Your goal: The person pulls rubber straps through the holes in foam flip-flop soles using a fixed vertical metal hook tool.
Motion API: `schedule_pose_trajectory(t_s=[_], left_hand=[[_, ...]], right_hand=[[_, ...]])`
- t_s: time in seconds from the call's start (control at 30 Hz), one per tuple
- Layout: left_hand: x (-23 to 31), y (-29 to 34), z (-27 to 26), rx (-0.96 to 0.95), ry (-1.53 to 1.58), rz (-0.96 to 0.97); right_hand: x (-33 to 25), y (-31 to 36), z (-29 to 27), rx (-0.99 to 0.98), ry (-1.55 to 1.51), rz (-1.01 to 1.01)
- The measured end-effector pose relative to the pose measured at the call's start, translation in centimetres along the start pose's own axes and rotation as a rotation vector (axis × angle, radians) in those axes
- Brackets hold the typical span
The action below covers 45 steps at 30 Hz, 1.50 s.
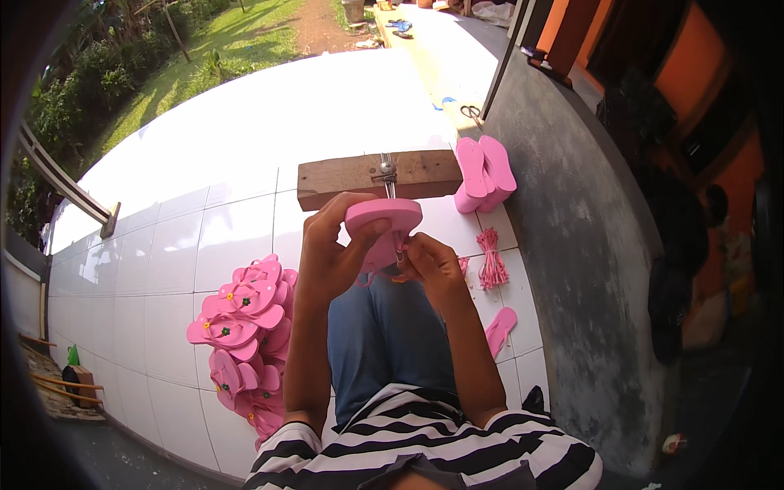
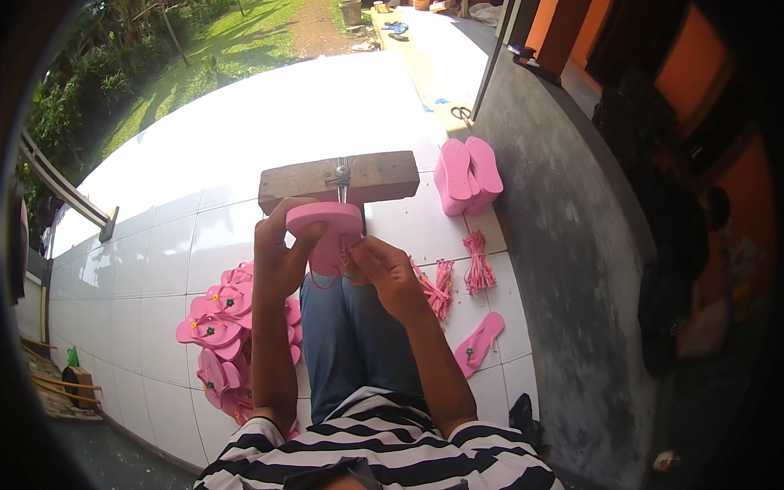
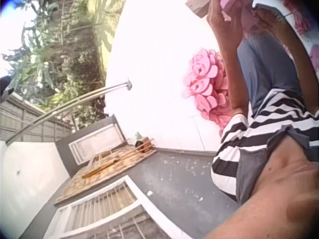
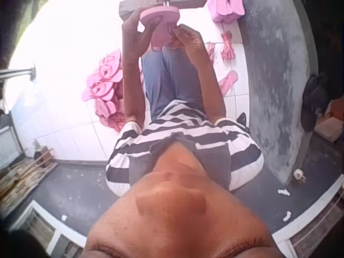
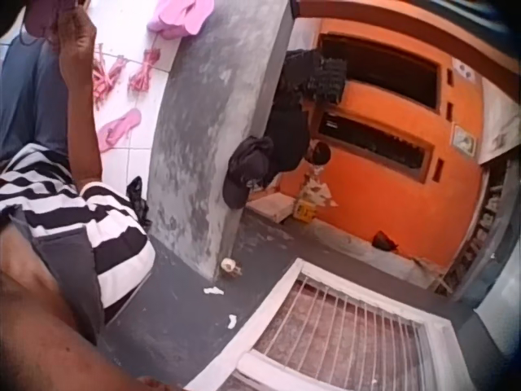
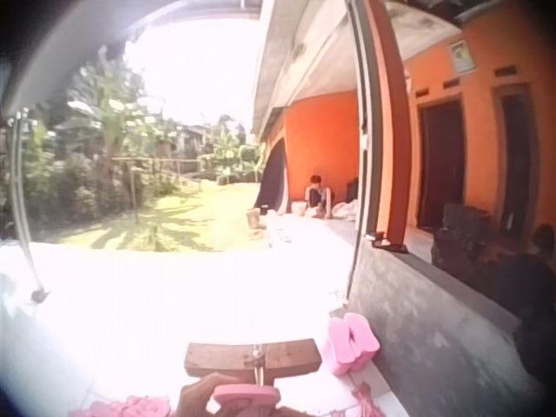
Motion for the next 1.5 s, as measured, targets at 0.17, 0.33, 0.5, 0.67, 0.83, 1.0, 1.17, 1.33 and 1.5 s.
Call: schedule_pose_trajectory(t_s=[0.17, 0.33, 0.5, 0.67, 0.83, 1.0, 1.17, 1.33, 1.5], left_hand=[[-1.1, 1.1, 1.8, 0.101, 0.286, -0.126], [1.0, 2.5, 1.9, 0.23, 0.188, -0.086], [2.0, 5.2, 1.7, 0.347, 0.211, -0.219], [9.0, 13.2, 1.8, 0.246, 0.32, 0.02], [5.5, 14.2, 2.0, 0.338, 0.237, -0.305], [2.6, 14.1, 2.1, 0.232, 0.363, -0.527], [-1.0, 15.2, 2.4, -0.015, 0.322, -0.667], [-2.8, 15.7, 2.9, -0.191, 0.281, -0.762], [-4.0, 15.1, -0.5, -0.009, 0.306, -0.685]], right_hand=[[-5.6, 0.0, 0.4, 0.296, 0.176, -0.358], [-4.6, 0.5, 2.7, 0.256, 0.121, -0.303], [-4.3, 1.7, 3.2, 0.298, 0.118, -0.284], [-6.0, 15.6, 6.3, 0.082, 0.455, -0.59], [-4.2, 12.3, 5.4, 0.215, 0.772, -0.332], [-2.9, 12.0, 4.7, 0.125, 0.882, -0.243], [0.6, 11.9, 3.4, -0.003, 0.942, 0.012], [1.5, 12.1, 2.6, -0.045, 0.954, 0.017], [1.6, 10.8, 0.2, -0.01, 0.524, -0.012]])
Point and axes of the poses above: each hand's wrist, its own y-axis away from the middle knuckle, its own z-axis out of the palm, x = y × z, the point moved 7 cm from there along -y, towards the middle knuckle, and after that the axes turned 3 degrees about z, right-handed, at the moved point
